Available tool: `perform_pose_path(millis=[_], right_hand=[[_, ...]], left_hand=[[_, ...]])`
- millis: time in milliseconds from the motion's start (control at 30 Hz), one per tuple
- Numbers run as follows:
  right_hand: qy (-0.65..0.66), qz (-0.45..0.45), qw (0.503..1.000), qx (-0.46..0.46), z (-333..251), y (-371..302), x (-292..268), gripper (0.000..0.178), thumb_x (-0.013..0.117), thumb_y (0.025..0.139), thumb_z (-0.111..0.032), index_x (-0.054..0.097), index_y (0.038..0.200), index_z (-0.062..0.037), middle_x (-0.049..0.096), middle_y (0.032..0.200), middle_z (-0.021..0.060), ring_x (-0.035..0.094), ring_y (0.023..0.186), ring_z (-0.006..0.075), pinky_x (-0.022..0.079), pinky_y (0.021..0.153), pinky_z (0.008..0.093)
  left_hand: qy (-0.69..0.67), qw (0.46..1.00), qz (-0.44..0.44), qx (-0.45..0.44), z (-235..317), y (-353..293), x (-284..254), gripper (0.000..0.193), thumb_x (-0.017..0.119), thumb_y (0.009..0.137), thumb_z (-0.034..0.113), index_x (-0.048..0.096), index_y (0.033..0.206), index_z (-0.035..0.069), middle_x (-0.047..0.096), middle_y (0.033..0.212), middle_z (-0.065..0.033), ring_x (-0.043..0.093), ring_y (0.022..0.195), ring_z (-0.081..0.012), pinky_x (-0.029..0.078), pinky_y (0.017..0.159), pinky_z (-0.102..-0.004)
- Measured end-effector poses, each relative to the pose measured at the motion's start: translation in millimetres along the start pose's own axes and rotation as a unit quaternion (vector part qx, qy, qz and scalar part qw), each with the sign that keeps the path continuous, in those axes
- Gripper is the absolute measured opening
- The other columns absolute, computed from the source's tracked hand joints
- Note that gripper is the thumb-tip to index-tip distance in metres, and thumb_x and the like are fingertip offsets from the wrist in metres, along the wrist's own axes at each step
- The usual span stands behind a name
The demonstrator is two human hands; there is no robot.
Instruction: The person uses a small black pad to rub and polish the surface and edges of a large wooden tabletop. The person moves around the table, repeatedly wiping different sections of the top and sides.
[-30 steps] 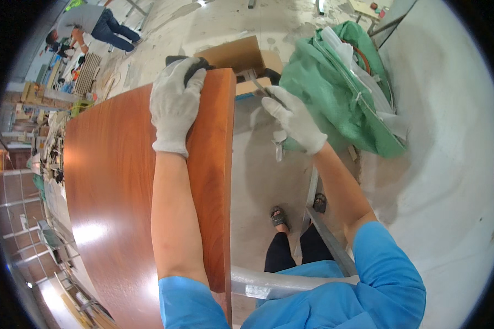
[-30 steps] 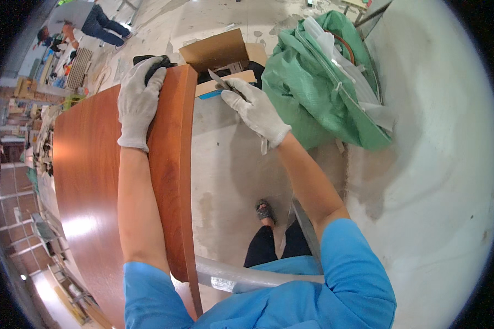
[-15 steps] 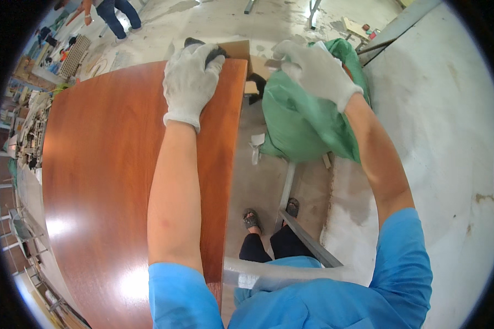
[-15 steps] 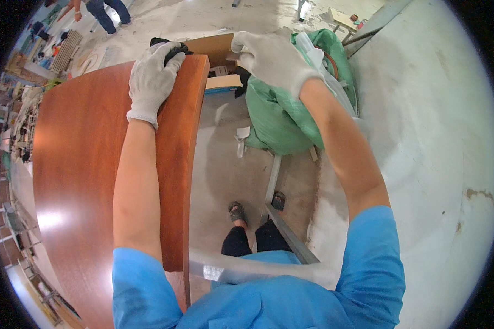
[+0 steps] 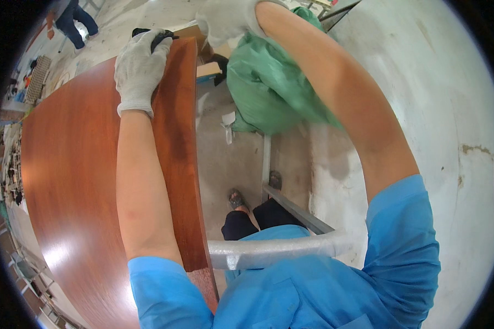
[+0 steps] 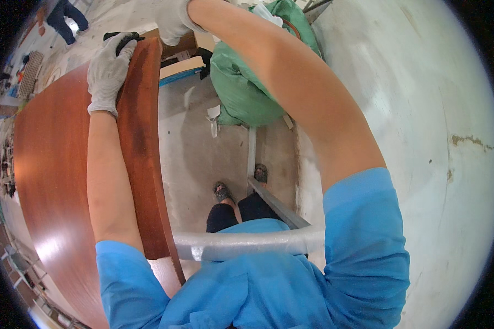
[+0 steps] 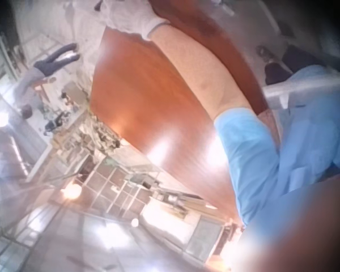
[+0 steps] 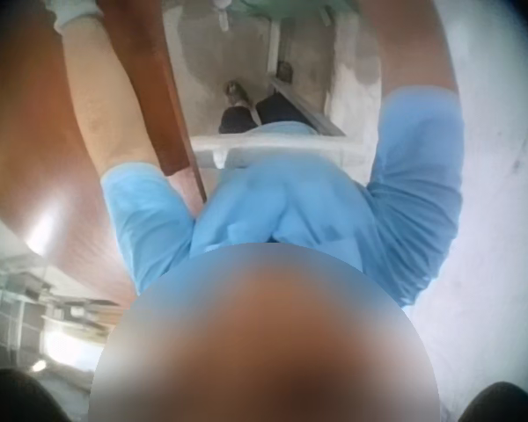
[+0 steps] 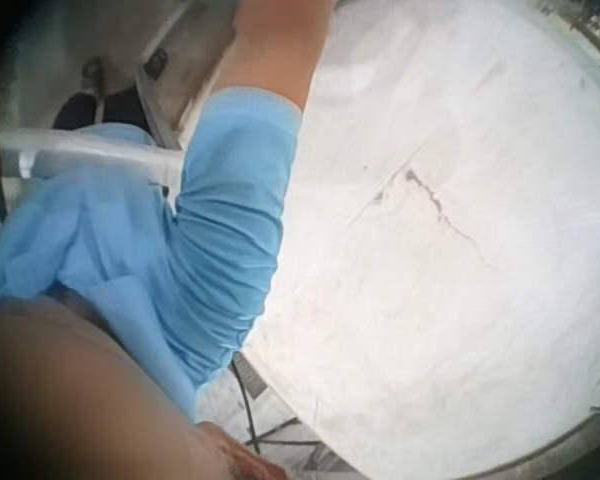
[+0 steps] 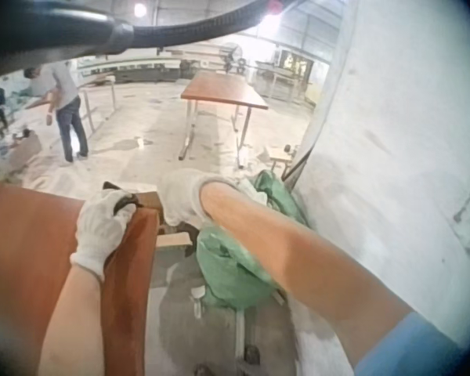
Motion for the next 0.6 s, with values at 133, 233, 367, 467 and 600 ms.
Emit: perform_pose_path(millis=[133, 233, 367, 467, 600], right_hand=[[-0.066, 0.003, 0.997, -0.049, -8.3, 35.4, 13.5, 0.018, 0.069, 0.08, -0.023, 0.081, 0.086, -0.0107, 0.076, 0.09, 0.0156, 0.073, 0.085, 0.0314, 0.058, 0.069, 0.0442], [-0.068, 0.024, 0.996, -0.046, -3.0, 46.3, 17.9, 0.019, 0.067, 0.082, -0.024, 0.081, 0.085, -0.0118, 0.076, 0.091, 0.0154, 0.073, 0.086, 0.0308, 0.057, 0.071, 0.0433], [-0.076, 0.02, 0.995, -0.063, -7.4, 51.5, 15.0, 0.019, 0.067, 0.081, -0.026, 0.081, 0.085, -0.0127, 0.076, 0.092, 0.0152, 0.073, 0.088, 0.0305, 0.057, 0.074, 0.0428], [-0.067, 0.018, 0.996, -0.063, -12.5, 50.4, 7.7, 0.02, 0.068, 0.08, -0.027, 0.081, 0.085, -0.0128, 0.076, 0.092, 0.0153, 0.073, 0.088, 0.0312, 0.057, 0.075, 0.0432], [-0.051, 0.006, 0.997, -0.056, -13.7, 40.7, 2.2, 0.021, 0.068, 0.079, -0.027, 0.081, 0.086, -0.0124, 0.076, 0.093, 0.0159, 0.073, 0.09, 0.0324, 0.056, 0.077, 0.0431]], left_hand=[[-0.011, 1.0, -0.007, 0.005, -1.7, 0.7, 0.5, 0.034, 0.063, 0.095, 0.038, 0.073, 0.118, 0.016, 0.071, 0.121, -0.0077, 0.063, 0.116, -0.0321, 0.047, 0.1, -0.0418], [-0.011, 1.0, -0.001, 0.003, -2.8, 0.5, 0.9, 0.033, 0.063, 0.095, 0.039, 0.074, 0.117, 0.016, 0.071, 0.12, -0.0078, 0.063, 0.115, -0.0323, 0.048, 0.099, -0.0423], [-0.003, 1.0, 0.006, 0.014, -0.6, 0.7, 0.0, 0.034, 0.063, 0.095, 0.04, 0.074, 0.117, 0.016, 0.072, 0.119, -0.0079, 0.063, 0.114, -0.0328, 0.048, 0.098, -0.0436], [0.011, 1.0, -0.004, -0.009, -2.3, 0.4, 1.8, 0.034, 0.063, 0.095, 0.042, 0.074, 0.116, 0.017, 0.072, 0.117, -0.008, 0.063, 0.114, -0.0332, 0.049, 0.098, -0.0444], [0.014, 1.0, 0.002, -0.004, -1.1, -0.6, 0.9, 0.034, 0.063, 0.095, 0.043, 0.074, 0.115, 0.017, 0.072, 0.116, -0.0081, 0.064, 0.113, -0.0329, 0.049, 0.097, -0.0447]])
Point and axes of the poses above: each hand's wrist, its own y-axis towards the middle knuckle, its own x-axis out of the palm, z = x × y, the point moved 7 cm from there along y, towards the middle knuckle
